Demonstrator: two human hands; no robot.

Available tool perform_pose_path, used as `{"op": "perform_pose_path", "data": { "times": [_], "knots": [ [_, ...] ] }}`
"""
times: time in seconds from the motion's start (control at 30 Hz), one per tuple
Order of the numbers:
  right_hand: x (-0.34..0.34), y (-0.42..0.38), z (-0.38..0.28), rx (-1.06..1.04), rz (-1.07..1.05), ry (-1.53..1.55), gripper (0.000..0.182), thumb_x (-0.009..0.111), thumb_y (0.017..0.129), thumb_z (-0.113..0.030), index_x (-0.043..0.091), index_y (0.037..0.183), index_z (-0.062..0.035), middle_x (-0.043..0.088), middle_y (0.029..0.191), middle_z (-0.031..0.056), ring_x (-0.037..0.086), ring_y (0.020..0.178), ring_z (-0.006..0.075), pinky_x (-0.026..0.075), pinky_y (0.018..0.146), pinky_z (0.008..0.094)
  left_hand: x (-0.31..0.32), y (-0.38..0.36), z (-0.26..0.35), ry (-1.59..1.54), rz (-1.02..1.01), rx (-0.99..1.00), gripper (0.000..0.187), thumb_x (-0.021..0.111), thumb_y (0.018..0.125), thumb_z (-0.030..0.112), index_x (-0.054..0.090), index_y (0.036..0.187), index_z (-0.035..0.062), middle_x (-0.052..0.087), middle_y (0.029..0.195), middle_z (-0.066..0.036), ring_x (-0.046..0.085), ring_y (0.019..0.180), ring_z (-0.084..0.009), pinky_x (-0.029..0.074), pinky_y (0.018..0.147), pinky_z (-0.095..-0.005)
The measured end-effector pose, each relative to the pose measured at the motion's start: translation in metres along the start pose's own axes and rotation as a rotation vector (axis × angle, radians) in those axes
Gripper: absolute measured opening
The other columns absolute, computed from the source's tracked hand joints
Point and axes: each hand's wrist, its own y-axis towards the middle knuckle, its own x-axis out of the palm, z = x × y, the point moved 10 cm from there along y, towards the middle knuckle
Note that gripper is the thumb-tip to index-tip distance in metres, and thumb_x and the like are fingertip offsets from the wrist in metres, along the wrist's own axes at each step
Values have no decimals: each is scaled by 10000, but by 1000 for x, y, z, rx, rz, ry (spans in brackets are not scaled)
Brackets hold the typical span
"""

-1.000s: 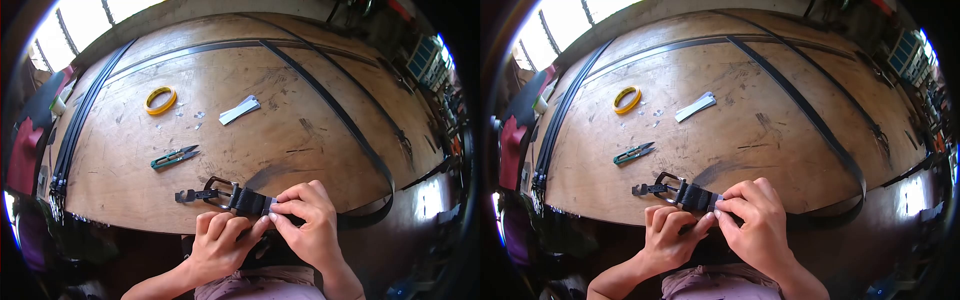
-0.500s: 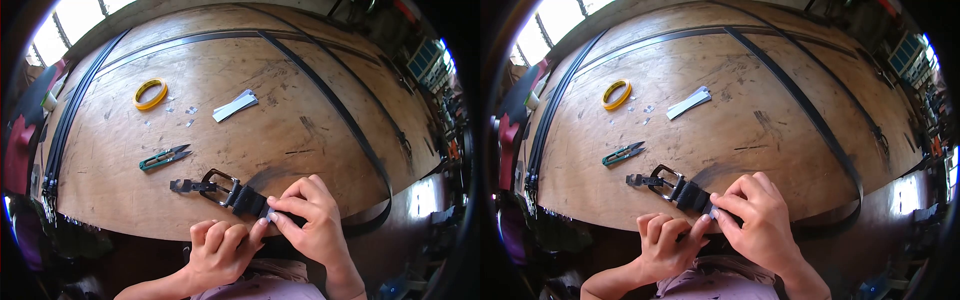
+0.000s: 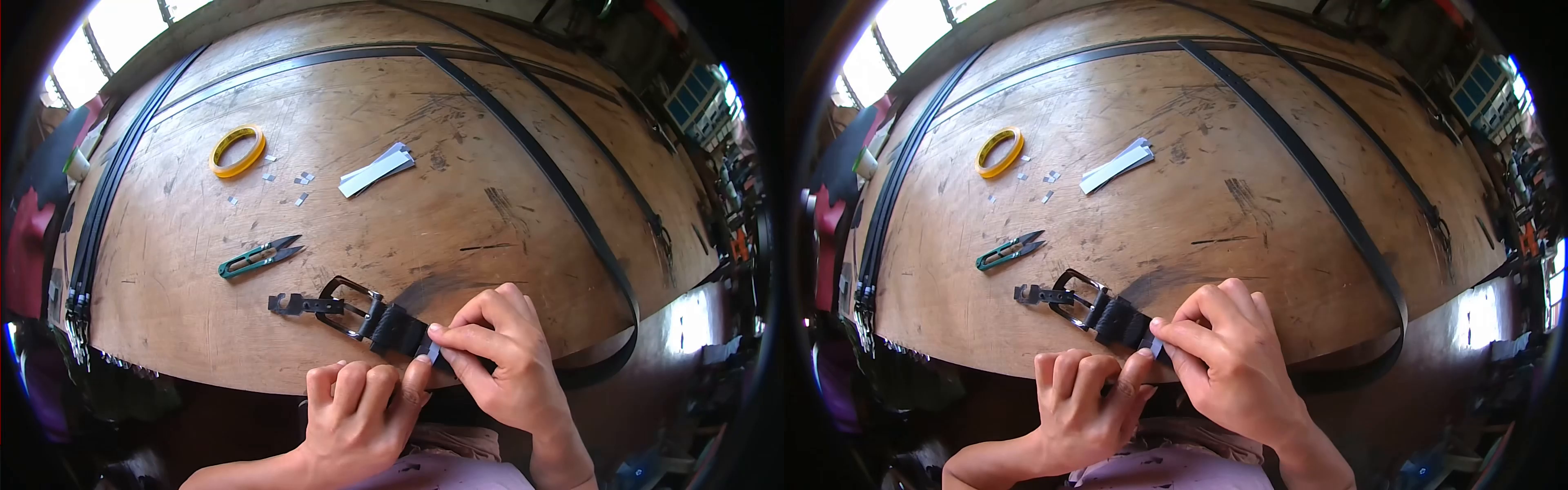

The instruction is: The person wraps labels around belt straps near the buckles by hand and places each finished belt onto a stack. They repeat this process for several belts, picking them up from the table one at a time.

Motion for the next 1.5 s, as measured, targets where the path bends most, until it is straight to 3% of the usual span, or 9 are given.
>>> {"op": "perform_pose_path", "data": {
  "times": [0.37, 0.4, 0.53, 0.83, 1.03, 1.2, 1.3, 1.4, 1.5],
  "knots": [
    [1, 1, 5, 62, 9, -7, 180, 824, 788, -93, 796, 965, -94, 609, 893, -5, 553, 906, 200, 392, 780, 368, -7, 11, 14, 64, -94, -29, 421, 701, 852, 145, 647, 1249, 15, 506, 931, -86, 530, 895, -257, 417, 785, -421],
    [2, 1, 3, 55, 7, -7, 180, 824, 788, -93, 796, 965, -94, 609, 893, -5, 553, 906, 200, 392, 780, 368, -8, 10, 12, 35, -105, -57, 423, 737, 862, 121, 634, 1259, 15, 587, 985, -128, 606, 933, -304, 478, 812, -425],
    [1, 0, 5, 85, 20, -12, 167, 834, 784, -104, 802, 947, -110, 613, 881, -16, 552, 905, 197, 393, 780, 365, -3, -1, 5, -14, -8, -40, 450, 807, 778, 237, 728, 1187, 70, 563, 934, -51, 547, 821, -228, 388, 701, -398],
    [-3, -1, 2, 95, 82, -38, 154, 849, 762, -113, 803, 908, -112, 635, 842, -6, 584, 870, 208, 409, 783, 363, -3, 12, 1, 7, -74, -76, 454, 793, 818, 268, 701, 1225, 89, 540, 896, -30, 523, 842, -218, 381, 744, -389],
    [-3, -3, 8, 101, 111, -20, 153, 847, 728, -110, 794, 870, -89, 648, 830, 55, 613, 865, 261, 452, 804, 385, 1, 11, 0, 25, -124, -83, 324, 686, 885, 247, 664, 1155, 70, 558, 919, -53, 545, 872, -234, 387, 737, -394],
    [4, -1, 10, 161, 109, 31, 167, 795, 691, 6, 759, 852, -20, 596, 793, 85, 584, 830, 260, 465, 775, 383, -5, 5, -3, -17, 19, -101, 233, 604, 867, 196, 606, 1022, 21, 562, 932, -86, 558, 953, -244, 398, 773, -382],
    [4, -5, 6, 207, 87, 43, 159, 801, 698, 3, 741, 844, -18, 575, 806, 78, 558, 818, 250, 453, 751, 371, -13, -6, -11, -217, 154, -113, 278, 704, 831, 198, 662, 1057, 42, 590, 935, -79, 586, 951, -252, 427, 800, -386],
    [2, -3, -1, 99, 92, -23, 176, 770, 685, 73, 721, 843, 12, 544, 785, 71, 536, 779, 211, 425, 679, 337, -72, -53, -65, -320, 499, -314, 177, 776, 847, 120, 748, 1022, 120, 653, 848, -65, 649, 805, -281, 519, 750, -407],
    [2, -5, 1, 83, 120, -21, 177, 769, 680, 78, 717, 834, 10, 538, 780, 68, 535, 784, 212, 425, 683, 342, -114, -168, -161, -225, 797, -941, 58, 716, 950, 75, 735, 947, 20, 667, 775, -39, 573, 668, -93, 481, 590, -274]
  ]
}}
